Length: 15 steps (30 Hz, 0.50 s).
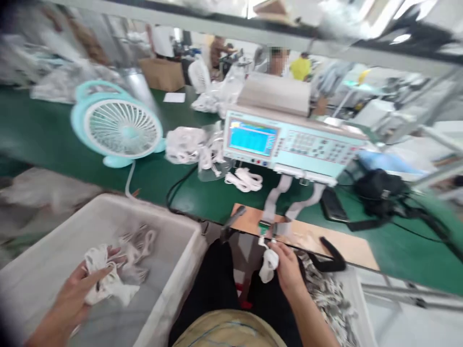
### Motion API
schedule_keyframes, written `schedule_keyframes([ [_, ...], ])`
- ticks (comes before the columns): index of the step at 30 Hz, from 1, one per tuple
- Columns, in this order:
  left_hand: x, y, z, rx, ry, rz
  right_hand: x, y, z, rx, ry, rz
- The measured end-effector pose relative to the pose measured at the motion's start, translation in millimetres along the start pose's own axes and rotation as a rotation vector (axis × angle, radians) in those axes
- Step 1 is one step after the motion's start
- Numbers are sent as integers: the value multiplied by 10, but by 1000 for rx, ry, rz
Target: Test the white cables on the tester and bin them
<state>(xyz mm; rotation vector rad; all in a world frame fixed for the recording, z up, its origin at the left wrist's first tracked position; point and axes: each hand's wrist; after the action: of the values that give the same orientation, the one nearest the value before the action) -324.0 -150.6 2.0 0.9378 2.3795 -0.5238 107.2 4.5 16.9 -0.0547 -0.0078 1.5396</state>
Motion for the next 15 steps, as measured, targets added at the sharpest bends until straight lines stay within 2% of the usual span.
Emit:
schedule_keyframes([
  [2,-292,434,-262,97,69,300,1,41,15,212,75,-2],
  [4,-643,999,-376,242,172,596,-11,76,44,348,95,-1],
  [7,-1057,1900,-356,337,213,965,-42,98,66,439,80,-10],
  [9,-1187,2373,-300,340,177,1115,-51,102,58,466,57,-19],
  [10,-1219,2543,-274,321,149,1160,-52,106,53,474,44,-21],
  [12,-1250,2747,-230,261,92,1194,-55,119,59,504,28,-6],
  [15,-1291,2811,-178,205,25,1156,-92,139,120,574,28,78],
])
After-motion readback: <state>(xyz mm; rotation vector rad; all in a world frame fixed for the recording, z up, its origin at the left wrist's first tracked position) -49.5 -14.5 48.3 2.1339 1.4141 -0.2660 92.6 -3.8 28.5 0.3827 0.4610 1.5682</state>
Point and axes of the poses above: each hand's wrist, its own x-axis towards the middle knuckle, its own y-axis out of the palm, z = x × y, and after that the axes turned 12 degrees about -y, right-handed
